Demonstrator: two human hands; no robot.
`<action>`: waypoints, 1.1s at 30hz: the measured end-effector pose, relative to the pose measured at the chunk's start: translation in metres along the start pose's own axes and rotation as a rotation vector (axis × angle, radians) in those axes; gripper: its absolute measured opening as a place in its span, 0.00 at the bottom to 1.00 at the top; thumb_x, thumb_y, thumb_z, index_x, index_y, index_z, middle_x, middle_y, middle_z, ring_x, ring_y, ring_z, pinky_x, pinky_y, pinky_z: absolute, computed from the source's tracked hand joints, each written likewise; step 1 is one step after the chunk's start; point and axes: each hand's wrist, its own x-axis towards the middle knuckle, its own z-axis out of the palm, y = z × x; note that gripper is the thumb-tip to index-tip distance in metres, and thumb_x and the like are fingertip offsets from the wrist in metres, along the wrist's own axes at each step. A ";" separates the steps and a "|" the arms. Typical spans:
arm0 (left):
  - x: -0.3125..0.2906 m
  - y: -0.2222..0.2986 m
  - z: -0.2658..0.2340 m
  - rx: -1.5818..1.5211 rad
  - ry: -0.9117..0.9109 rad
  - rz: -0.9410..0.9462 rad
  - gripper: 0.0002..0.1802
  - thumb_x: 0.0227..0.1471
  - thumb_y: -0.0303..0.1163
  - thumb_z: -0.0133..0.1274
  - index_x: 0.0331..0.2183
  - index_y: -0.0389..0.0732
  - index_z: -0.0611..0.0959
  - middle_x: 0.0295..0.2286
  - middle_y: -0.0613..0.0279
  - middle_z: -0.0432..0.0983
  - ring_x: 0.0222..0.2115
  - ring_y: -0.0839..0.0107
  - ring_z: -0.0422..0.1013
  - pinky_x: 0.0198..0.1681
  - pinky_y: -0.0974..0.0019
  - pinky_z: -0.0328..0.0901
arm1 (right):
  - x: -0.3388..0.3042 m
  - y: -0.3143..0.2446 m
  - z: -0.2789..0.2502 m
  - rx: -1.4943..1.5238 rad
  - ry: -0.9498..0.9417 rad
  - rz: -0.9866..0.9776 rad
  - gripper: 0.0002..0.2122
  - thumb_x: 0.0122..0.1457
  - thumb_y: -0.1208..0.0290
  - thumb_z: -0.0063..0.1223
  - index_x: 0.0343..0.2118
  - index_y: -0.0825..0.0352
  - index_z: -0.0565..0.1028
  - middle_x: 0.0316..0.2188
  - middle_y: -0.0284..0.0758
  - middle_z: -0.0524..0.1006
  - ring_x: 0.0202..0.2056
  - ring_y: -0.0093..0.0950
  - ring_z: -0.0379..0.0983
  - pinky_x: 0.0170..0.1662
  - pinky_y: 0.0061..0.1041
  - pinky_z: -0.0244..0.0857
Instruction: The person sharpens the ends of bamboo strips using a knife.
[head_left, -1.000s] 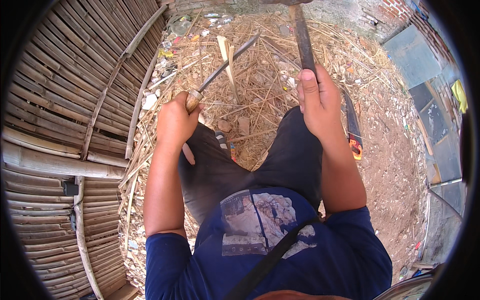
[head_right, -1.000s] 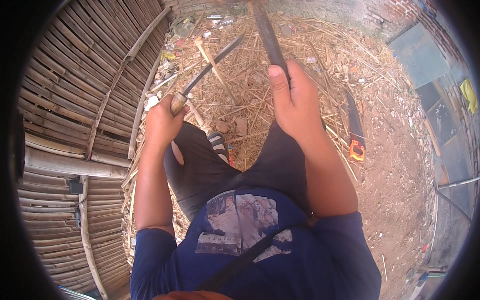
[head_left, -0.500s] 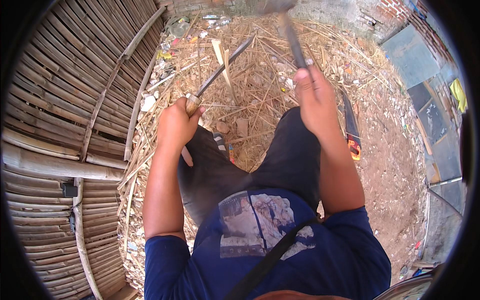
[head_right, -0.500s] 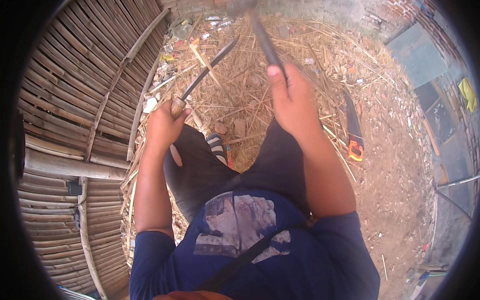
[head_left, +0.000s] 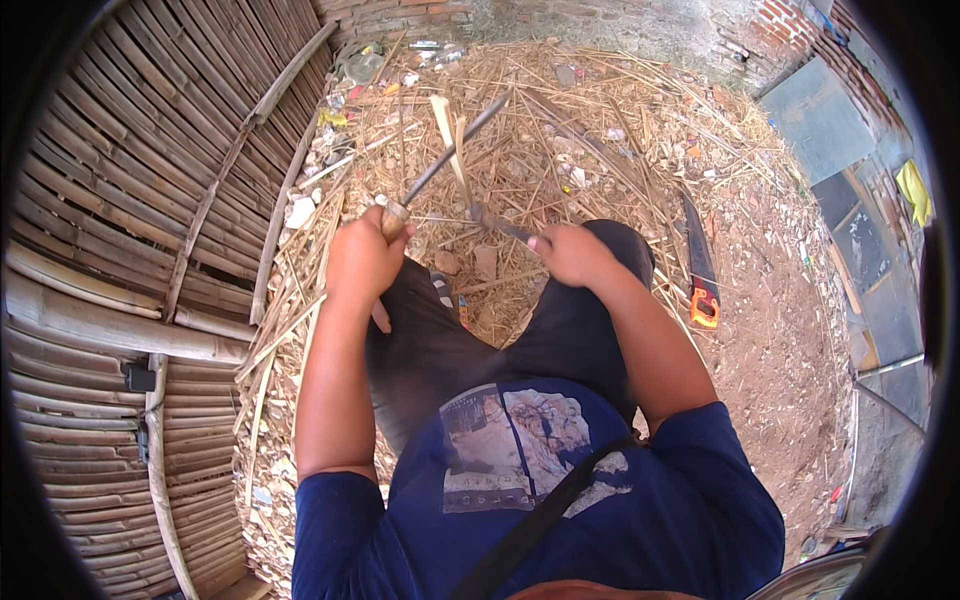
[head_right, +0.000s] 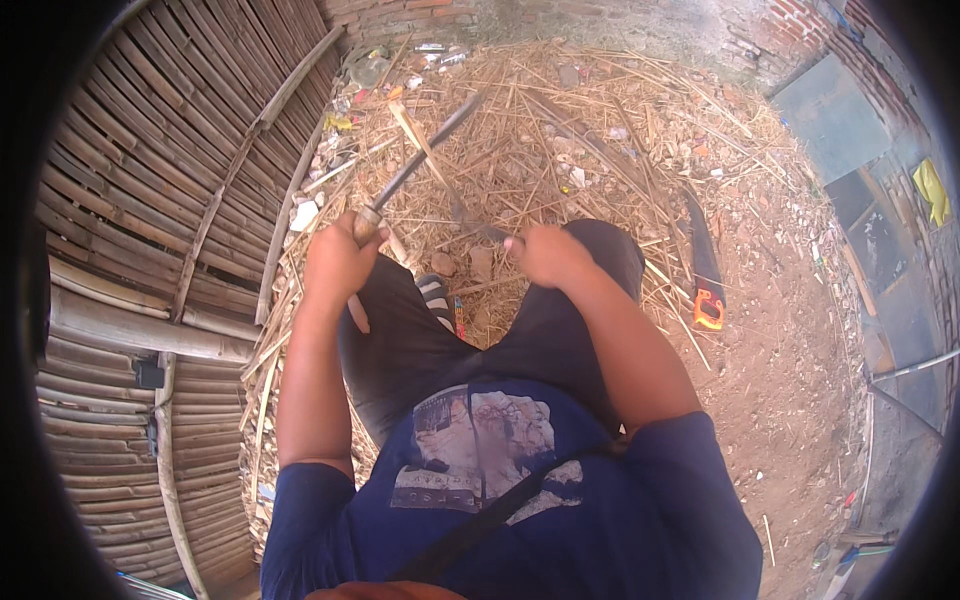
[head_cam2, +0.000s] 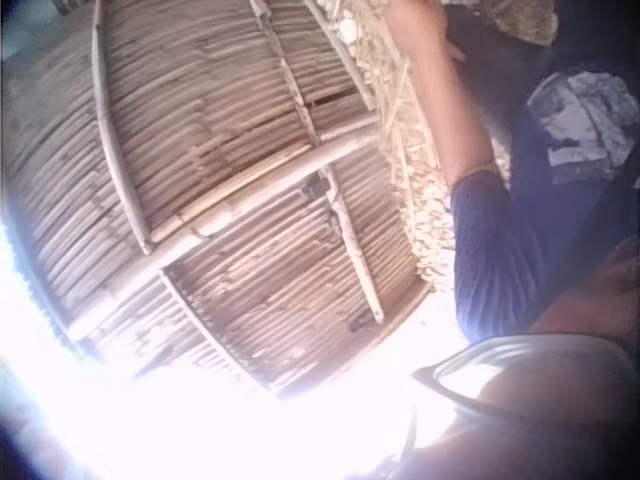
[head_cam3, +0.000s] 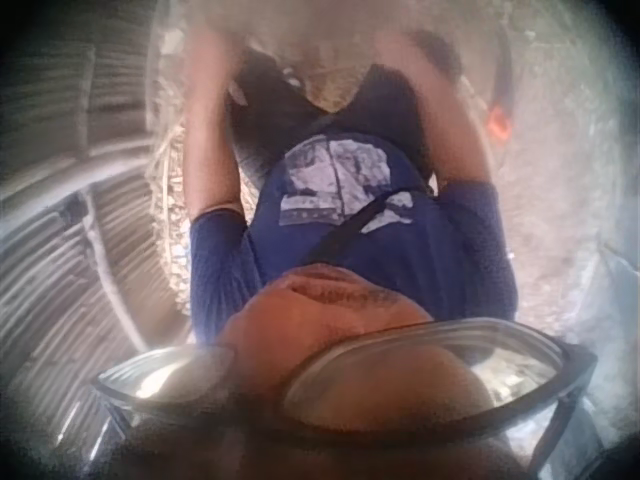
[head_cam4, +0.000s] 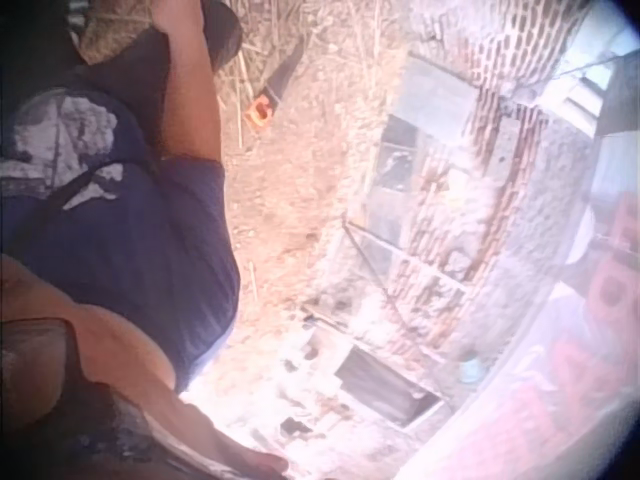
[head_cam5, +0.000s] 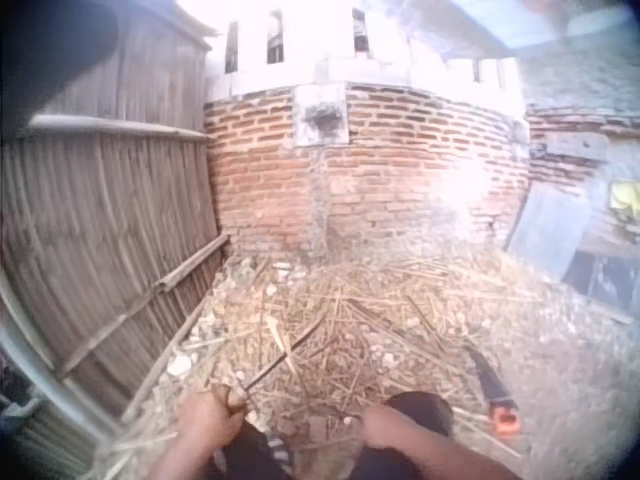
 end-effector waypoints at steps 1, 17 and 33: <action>-0.001 0.002 0.000 -0.012 0.004 0.003 0.24 0.54 0.48 0.63 0.34 0.33 0.81 0.28 0.40 0.82 0.31 0.43 0.79 0.37 0.47 0.73 | -0.003 0.000 0.007 0.042 0.004 -0.014 0.22 0.69 0.52 0.43 0.43 0.71 0.76 0.34 0.54 0.80 0.41 0.53 0.77 0.46 0.48 0.69; 0.004 0.008 0.008 -0.010 -0.030 0.010 0.23 0.54 0.47 0.64 0.33 0.33 0.80 0.26 0.40 0.81 0.30 0.43 0.79 0.36 0.46 0.72 | -0.064 -0.041 -0.076 0.616 1.019 -0.310 0.15 0.73 0.59 0.43 0.40 0.68 0.70 0.19 0.36 0.71 0.19 0.30 0.69 0.25 0.32 0.62; -0.005 0.001 0.000 0.037 -0.056 -0.014 0.22 0.54 0.46 0.63 0.34 0.33 0.81 0.28 0.42 0.82 0.33 0.45 0.79 0.38 0.48 0.72 | -0.080 -0.069 -0.092 0.594 0.826 -0.238 0.17 0.72 0.56 0.44 0.43 0.69 0.73 0.20 0.36 0.72 0.22 0.30 0.71 0.29 0.32 0.64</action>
